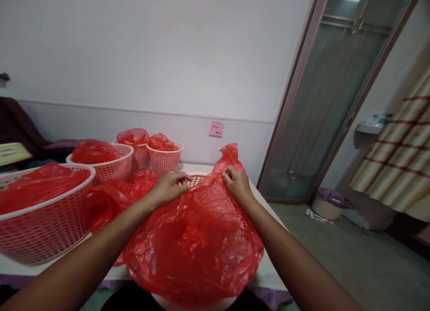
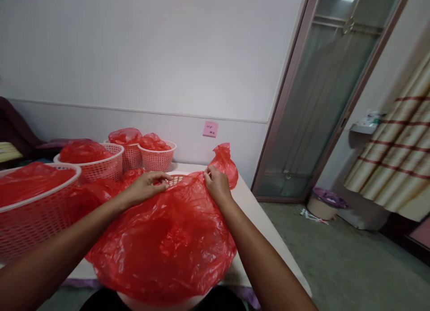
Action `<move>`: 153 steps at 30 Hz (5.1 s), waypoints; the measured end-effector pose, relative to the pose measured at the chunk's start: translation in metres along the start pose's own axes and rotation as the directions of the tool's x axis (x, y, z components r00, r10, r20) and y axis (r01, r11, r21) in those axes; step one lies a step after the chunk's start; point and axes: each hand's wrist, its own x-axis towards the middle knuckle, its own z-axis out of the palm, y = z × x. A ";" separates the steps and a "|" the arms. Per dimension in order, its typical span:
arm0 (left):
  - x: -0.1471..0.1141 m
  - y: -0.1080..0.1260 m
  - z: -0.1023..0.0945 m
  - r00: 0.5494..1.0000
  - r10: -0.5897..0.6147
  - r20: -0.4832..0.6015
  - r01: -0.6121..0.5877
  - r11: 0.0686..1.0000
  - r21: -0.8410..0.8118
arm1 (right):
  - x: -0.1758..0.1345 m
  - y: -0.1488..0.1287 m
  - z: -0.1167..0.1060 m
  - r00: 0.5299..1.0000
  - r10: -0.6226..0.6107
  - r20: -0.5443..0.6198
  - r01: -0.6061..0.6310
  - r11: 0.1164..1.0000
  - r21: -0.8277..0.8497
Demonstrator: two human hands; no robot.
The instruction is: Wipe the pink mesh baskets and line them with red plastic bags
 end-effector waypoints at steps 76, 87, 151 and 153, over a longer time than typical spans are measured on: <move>-0.014 -0.023 -0.012 0.992 -0.053 -0.113 0.077 0.974 0.211 | 0.030 0.001 0.044 0.967 -0.051 0.251 0.090 0.986 -0.143; -0.009 -0.044 -0.013 0.994 -0.049 -0.099 0.068 0.979 0.193 | 0.037 0.004 0.054 0.962 -0.026 0.271 0.032 0.999 -0.018; -0.003 -0.048 -0.013 0.940 -0.107 -0.323 0.067 0.989 -0.132 | 0.030 -0.005 0.044 0.936 -0.117 0.333 0.136 0.990 -0.034; -0.002 -0.049 -0.013 0.938 -0.101 -0.332 0.051 0.987 -0.156 | 0.030 -0.003 0.045 0.941 -0.117 0.319 0.133 0.991 -0.029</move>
